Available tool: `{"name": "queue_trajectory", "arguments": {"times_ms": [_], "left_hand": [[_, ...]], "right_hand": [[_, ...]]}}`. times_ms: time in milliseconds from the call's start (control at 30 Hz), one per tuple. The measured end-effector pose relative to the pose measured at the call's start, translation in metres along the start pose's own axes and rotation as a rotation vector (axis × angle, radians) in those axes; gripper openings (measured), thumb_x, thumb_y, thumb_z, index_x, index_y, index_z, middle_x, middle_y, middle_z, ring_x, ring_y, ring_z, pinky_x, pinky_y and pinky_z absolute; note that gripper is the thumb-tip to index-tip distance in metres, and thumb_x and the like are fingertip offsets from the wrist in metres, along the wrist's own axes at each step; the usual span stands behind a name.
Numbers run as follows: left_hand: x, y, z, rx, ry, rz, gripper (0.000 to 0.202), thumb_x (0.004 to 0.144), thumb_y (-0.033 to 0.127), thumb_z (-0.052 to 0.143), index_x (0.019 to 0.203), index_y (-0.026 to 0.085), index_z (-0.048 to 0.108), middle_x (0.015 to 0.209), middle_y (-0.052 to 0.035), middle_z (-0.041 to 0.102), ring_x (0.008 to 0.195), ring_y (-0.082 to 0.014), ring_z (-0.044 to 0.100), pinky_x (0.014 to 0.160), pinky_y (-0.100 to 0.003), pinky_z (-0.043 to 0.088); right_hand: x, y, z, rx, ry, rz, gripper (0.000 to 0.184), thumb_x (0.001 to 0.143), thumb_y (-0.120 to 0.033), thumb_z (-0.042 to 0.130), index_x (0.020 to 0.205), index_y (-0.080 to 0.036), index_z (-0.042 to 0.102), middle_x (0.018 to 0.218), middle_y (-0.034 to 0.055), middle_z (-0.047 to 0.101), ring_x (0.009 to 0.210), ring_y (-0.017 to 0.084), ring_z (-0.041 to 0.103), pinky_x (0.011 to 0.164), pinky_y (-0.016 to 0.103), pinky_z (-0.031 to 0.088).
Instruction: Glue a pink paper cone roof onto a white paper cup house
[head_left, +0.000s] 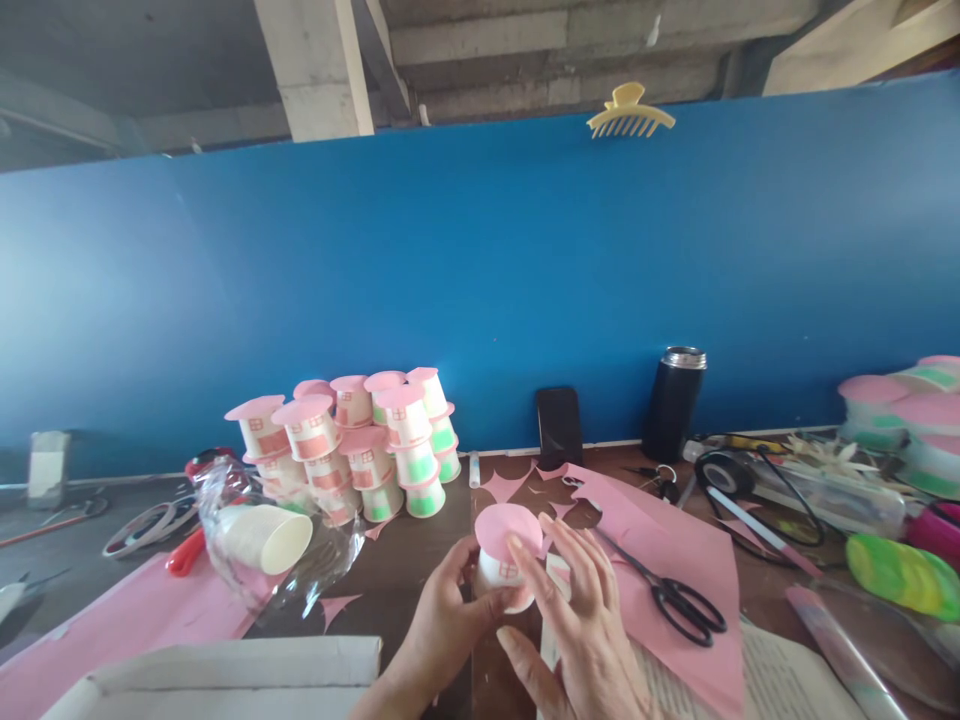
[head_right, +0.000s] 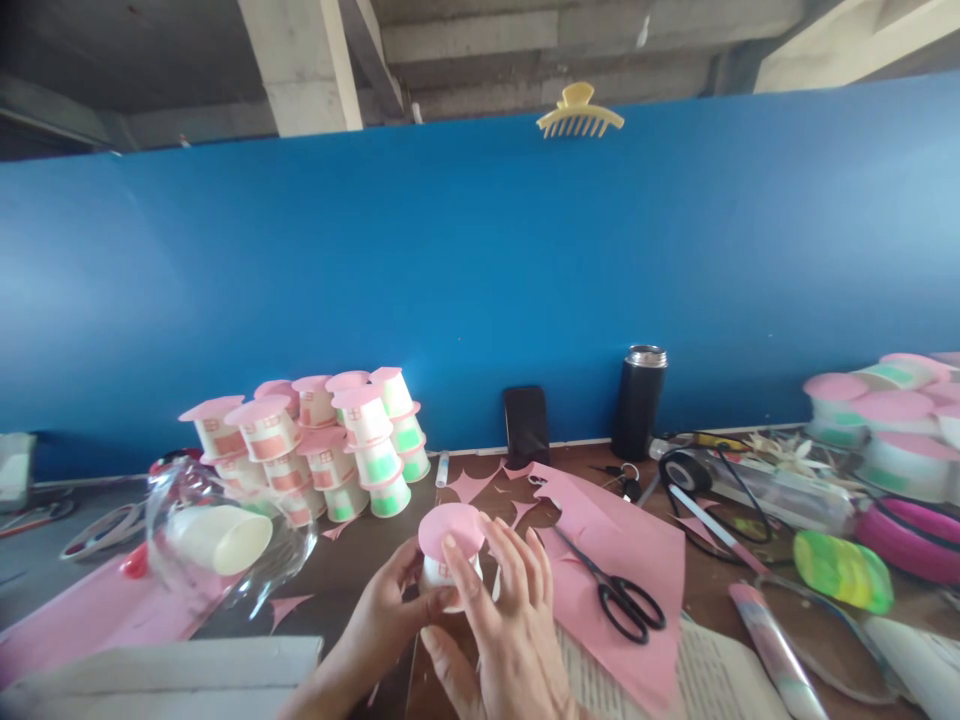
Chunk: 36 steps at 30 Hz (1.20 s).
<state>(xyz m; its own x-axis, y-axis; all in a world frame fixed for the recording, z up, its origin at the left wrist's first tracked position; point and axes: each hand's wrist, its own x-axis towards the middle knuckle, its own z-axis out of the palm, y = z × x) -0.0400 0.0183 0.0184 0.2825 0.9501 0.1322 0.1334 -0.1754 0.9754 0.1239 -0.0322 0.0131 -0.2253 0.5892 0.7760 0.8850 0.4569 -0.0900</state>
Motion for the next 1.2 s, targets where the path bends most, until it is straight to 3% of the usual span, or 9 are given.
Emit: {"name": "queue_trajectory", "arguments": {"times_ms": [267,433,500,667,833,1000,1200], "left_hand": [[0.003,-0.01,0.002,0.025,0.029,-0.024,0.053,0.066,0.037,0.079,0.113,0.018,0.066,0.104,-0.0085,0.072,0.096,-0.0273,0.062,0.086,-0.033,0.048],[0.0,-0.003,0.0,0.033,0.02,-0.013,0.052,0.067,0.04,0.079,0.112,0.017,0.067,0.104,-0.009,0.072,0.098,-0.0278,0.062,0.089,-0.034,0.047],[0.0,-0.001,-0.001,0.033,0.008,0.002,0.055,0.067,0.04,0.079,0.115,0.017,0.066,0.106,-0.0097,0.072,0.1,-0.0285,0.061,0.09,-0.035,0.046],[0.001,-0.008,-0.001,0.03,-0.006,0.045,0.059,0.067,0.04,0.08,0.119,0.017,0.064,0.112,-0.0119,0.07,0.102,-0.03,0.061,0.093,-0.037,0.046],[0.001,-0.014,0.0,0.042,0.0,0.057,0.055,0.069,0.035,0.079,0.118,0.018,0.063,0.114,-0.0123,0.069,0.103,-0.0297,0.061,0.092,-0.037,0.046],[0.0,-0.015,0.0,0.063,-0.023,0.056,0.053,0.071,0.033,0.079,0.119,0.019,0.061,0.117,-0.0113,0.068,0.106,-0.0282,0.061,0.094,-0.035,0.045],[0.0,-0.011,0.001,0.062,-0.021,0.051,0.054,0.071,0.036,0.079,0.119,0.019,0.061,0.119,-0.0106,0.068,0.107,-0.0278,0.06,0.094,-0.034,0.045]], "right_hand": [[0.001,0.002,0.001,-0.031,0.018,-0.042,0.055,0.088,-0.033,0.059,0.14,-0.021,0.044,0.147,0.0168,0.032,0.132,0.038,0.033,0.103,0.062,0.03],[-0.004,0.004,0.005,0.073,0.013,0.113,0.074,0.092,-0.038,0.052,0.153,-0.012,0.017,0.151,0.0182,0.026,0.137,0.036,0.028,0.106,0.058,0.034],[-0.006,0.007,0.007,0.117,-0.003,0.186,0.074,0.095,-0.039,0.047,0.154,-0.015,0.011,0.153,0.0171,0.024,0.139,0.035,0.027,0.105,0.057,0.037],[-0.006,0.011,0.006,0.105,-0.045,0.21,0.066,0.095,-0.041,0.048,0.152,-0.024,0.021,0.154,0.0137,0.021,0.138,0.036,0.027,0.103,0.061,0.037],[-0.005,0.009,0.006,0.072,-0.05,0.189,0.063,0.093,-0.043,0.05,0.149,-0.022,0.03,0.153,0.0151,0.024,0.137,0.037,0.028,0.102,0.061,0.037],[-0.006,0.008,0.008,0.07,-0.024,0.199,0.07,0.094,-0.045,0.049,0.151,-0.015,0.023,0.151,0.0179,0.029,0.137,0.037,0.029,0.104,0.062,0.036],[-0.007,0.01,0.009,0.078,-0.003,0.177,0.07,0.092,-0.048,0.052,0.15,-0.019,0.026,0.15,0.0159,0.031,0.134,0.038,0.032,0.101,0.064,0.038]]}}
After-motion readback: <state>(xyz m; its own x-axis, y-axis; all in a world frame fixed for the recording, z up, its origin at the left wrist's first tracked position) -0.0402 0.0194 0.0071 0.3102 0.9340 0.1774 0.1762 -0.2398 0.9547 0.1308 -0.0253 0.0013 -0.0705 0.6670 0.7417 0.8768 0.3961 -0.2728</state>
